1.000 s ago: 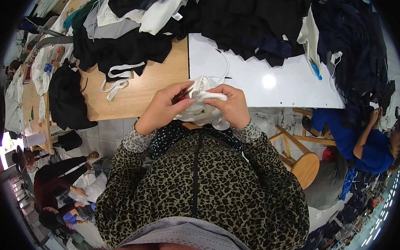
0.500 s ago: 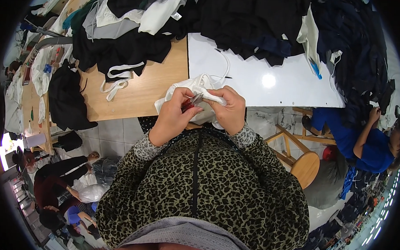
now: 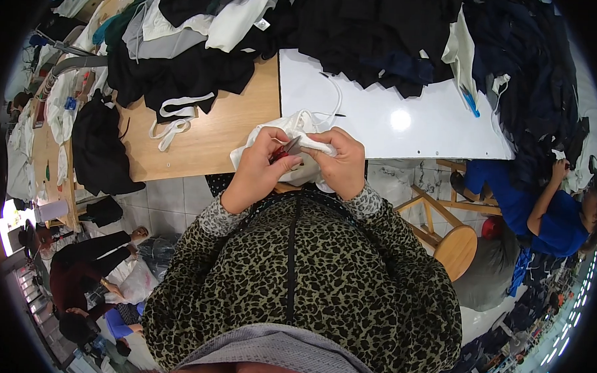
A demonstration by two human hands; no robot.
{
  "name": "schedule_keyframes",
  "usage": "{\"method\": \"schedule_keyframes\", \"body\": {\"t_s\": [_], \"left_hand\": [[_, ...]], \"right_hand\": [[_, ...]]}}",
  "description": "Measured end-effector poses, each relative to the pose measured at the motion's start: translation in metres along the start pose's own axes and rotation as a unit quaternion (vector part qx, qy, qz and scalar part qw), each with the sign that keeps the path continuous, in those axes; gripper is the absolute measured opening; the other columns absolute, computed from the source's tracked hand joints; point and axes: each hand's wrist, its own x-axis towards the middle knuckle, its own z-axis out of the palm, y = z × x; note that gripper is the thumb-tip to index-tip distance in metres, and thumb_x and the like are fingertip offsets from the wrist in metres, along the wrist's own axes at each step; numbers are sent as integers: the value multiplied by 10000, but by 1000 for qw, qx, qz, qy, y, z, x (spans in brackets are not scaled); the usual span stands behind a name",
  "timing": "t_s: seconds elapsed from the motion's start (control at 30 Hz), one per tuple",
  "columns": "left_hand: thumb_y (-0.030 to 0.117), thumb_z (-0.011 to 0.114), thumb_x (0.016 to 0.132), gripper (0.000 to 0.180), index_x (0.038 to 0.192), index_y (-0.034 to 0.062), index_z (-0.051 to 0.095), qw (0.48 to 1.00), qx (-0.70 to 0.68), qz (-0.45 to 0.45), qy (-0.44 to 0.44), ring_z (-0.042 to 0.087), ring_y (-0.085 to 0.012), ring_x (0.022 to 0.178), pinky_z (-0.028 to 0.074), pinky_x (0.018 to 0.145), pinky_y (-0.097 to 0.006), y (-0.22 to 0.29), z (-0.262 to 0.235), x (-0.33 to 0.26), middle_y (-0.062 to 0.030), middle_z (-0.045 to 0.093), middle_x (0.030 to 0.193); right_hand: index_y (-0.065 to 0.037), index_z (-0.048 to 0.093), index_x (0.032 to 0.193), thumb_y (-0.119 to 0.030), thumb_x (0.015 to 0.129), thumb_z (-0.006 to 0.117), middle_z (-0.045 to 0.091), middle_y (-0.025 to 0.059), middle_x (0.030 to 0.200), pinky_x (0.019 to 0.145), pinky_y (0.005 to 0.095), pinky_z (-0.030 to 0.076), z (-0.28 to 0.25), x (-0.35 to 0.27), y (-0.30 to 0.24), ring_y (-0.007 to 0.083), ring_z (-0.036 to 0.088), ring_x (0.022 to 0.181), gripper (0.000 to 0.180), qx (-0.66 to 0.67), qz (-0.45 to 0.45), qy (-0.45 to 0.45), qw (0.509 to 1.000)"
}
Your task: Trimming loose threads from white fabric garments using small snips in a factory setting.
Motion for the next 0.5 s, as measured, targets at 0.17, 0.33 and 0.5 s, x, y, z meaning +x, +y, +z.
{"method": "schedule_keyframes", "body": {"t_s": [0.17,0.33,0.5], "left_hand": [[115,679,797,355,1033,19,432,999,-41,-30,7,583,-148,659,456,590,-261,1,-6,-2,-100,610,749],[26,651,799,293,1047,9,495,999,-27,-2,22,443,-51,615,365,543,-192,10,-17,3,0,523,707],[102,655,797,175,907,-3,570,996,51,71,-8,518,-142,600,423,549,-263,10,-15,19,-71,565,714]], "right_hand": [[17,655,869,-26,720,713,631,61,793,635,228,452,-4,1,7,111,582,712,166,52,50,-33,997],[16,646,890,-6,735,704,652,47,830,676,211,464,-10,5,10,85,583,748,167,169,138,-98,971],[17,640,905,8,730,705,653,48,835,679,210,470,-13,7,10,88,590,753,187,242,160,-169,942]]}}
